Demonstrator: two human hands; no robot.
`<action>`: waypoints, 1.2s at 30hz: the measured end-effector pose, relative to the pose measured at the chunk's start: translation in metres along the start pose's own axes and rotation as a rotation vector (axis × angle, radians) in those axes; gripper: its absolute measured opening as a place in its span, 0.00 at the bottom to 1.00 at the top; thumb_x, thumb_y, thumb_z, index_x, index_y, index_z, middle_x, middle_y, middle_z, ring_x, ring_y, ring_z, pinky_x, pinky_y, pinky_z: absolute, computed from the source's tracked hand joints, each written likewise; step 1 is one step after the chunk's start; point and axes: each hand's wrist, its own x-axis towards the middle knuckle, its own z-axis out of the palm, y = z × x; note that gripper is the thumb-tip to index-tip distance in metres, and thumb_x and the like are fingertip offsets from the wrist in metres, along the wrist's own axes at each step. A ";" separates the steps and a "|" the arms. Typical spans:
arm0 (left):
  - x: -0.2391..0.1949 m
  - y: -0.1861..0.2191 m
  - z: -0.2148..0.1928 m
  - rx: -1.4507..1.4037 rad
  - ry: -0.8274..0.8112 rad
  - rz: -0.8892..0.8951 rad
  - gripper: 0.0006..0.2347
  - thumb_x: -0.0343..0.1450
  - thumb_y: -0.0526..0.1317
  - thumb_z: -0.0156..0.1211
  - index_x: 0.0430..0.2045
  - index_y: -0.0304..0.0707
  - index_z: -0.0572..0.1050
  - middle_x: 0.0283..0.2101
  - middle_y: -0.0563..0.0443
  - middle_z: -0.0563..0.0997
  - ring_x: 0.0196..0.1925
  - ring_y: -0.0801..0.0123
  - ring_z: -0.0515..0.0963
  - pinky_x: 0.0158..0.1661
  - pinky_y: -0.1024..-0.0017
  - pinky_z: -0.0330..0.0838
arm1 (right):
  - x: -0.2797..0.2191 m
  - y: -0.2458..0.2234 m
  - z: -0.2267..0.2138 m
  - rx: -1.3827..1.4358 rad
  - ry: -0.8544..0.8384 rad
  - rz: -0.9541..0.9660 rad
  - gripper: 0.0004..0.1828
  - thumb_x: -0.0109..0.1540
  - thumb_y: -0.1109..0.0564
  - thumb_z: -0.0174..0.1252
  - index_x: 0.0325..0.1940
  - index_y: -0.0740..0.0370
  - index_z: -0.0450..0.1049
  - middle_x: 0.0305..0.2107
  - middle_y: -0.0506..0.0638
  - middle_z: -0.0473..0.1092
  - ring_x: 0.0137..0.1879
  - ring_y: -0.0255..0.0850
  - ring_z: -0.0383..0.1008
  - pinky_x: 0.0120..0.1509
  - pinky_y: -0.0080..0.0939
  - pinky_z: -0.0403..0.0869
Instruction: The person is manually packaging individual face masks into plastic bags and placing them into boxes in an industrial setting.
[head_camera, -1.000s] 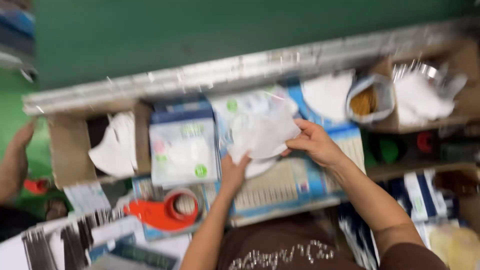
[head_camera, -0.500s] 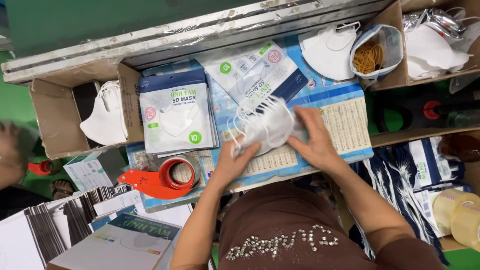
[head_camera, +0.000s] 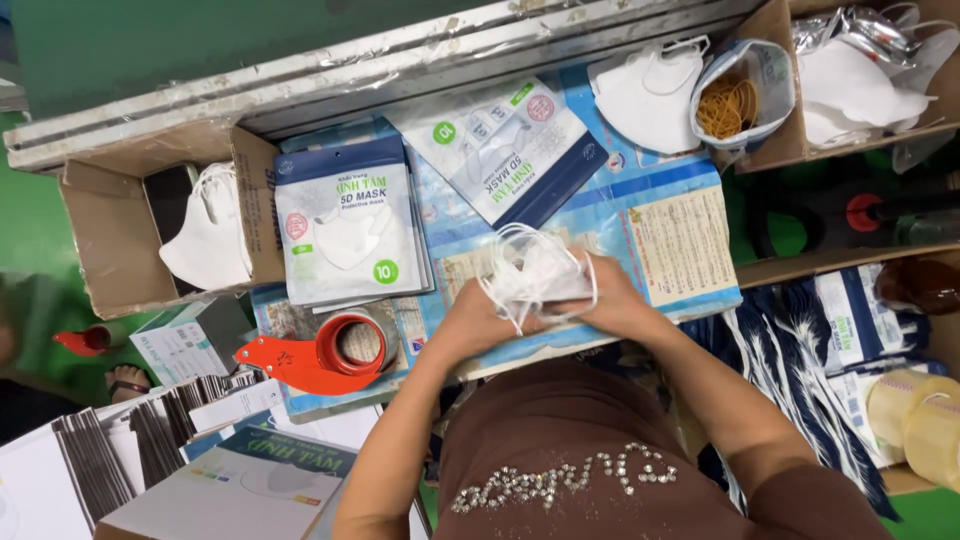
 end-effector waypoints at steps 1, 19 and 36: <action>-0.002 0.012 -0.008 -0.313 -0.004 -0.050 0.31 0.60 0.50 0.74 0.53 0.25 0.76 0.50 0.32 0.84 0.51 0.46 0.82 0.51 0.59 0.77 | -0.005 0.000 -0.006 0.143 0.016 0.009 0.34 0.48 0.53 0.74 0.56 0.62 0.73 0.46 0.51 0.77 0.54 0.47 0.76 0.60 0.44 0.74; 0.007 0.000 0.038 0.147 0.235 0.421 0.17 0.66 0.39 0.69 0.48 0.38 0.77 0.53 0.45 0.80 0.56 0.52 0.80 0.57 0.61 0.75 | -0.021 0.038 0.004 -0.322 0.087 -0.431 0.25 0.57 0.51 0.71 0.54 0.61 0.74 0.51 0.49 0.74 0.62 0.44 0.73 0.77 0.63 0.61; 0.003 0.010 0.049 0.346 0.209 0.402 0.19 0.63 0.37 0.66 0.49 0.36 0.77 0.47 0.43 0.78 0.48 0.48 0.75 0.48 0.59 0.71 | -0.021 0.036 0.000 -0.305 0.142 -0.379 0.30 0.54 0.55 0.68 0.60 0.63 0.72 0.47 0.58 0.74 0.54 0.54 0.72 0.61 0.50 0.69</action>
